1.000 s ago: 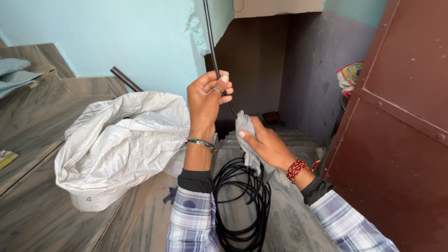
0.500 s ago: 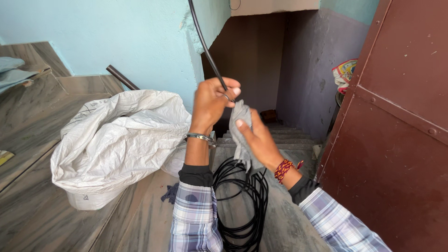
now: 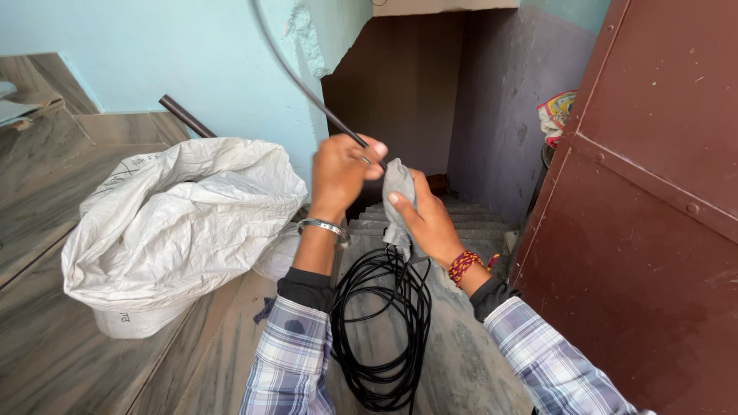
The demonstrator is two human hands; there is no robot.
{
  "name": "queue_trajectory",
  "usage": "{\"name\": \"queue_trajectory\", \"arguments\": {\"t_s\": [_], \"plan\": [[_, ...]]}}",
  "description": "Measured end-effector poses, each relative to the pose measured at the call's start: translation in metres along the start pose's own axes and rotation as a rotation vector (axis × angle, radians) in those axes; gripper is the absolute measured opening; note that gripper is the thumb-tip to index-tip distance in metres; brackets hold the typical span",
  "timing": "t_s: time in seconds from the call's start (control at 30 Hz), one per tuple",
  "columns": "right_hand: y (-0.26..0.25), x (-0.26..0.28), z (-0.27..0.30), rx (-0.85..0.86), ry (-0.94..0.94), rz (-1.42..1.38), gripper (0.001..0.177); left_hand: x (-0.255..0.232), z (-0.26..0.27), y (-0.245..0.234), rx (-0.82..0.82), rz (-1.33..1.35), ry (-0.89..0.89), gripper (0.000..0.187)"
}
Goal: The person wipes a black cable with a cloth, moving along its length from a wall down towards a staircase.
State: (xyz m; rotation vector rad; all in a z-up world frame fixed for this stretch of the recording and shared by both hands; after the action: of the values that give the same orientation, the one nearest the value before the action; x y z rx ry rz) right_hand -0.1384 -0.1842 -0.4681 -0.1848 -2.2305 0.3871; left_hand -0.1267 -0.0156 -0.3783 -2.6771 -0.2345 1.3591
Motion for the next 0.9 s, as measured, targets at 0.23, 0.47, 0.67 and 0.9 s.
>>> {"name": "queue_trajectory", "arguments": {"t_s": [0.23, 0.47, 0.67, 0.9], "plan": [[-0.014, -0.011, -0.003, -0.028, -0.012, 0.198, 0.055, 0.031, -0.009, -0.004, 0.050, 0.344, -0.046, 0.013], [-0.021, -0.016, -0.002, -0.050, -0.052, 0.312, 0.052, 0.040, -0.008, 0.013, 0.125, 0.349, 0.011, 0.016], [-0.058, -0.056, 0.005, -0.052, 0.084, 0.332, 0.047, -0.014, 0.014, -0.023, -0.030, 0.287, -0.094, 0.024], [-0.063, -0.003, 0.011, -0.072, -0.145, 0.588, 0.046, -0.043, 0.048, 0.018, -0.013, -0.752, 0.223, 0.022]]}}
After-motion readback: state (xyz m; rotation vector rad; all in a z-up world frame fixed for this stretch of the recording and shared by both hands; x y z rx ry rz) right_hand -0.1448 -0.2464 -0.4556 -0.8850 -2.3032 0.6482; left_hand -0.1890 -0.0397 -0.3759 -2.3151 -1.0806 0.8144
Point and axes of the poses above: each hand's wrist, its own z-axis away from the middle knuckle, its own y-axis out of the palm, x = y × z, the point moved 1 cm from there along -z, towards the middle knuckle, and after that the axes turned 4 degrees about x, right-handed, at the moved point
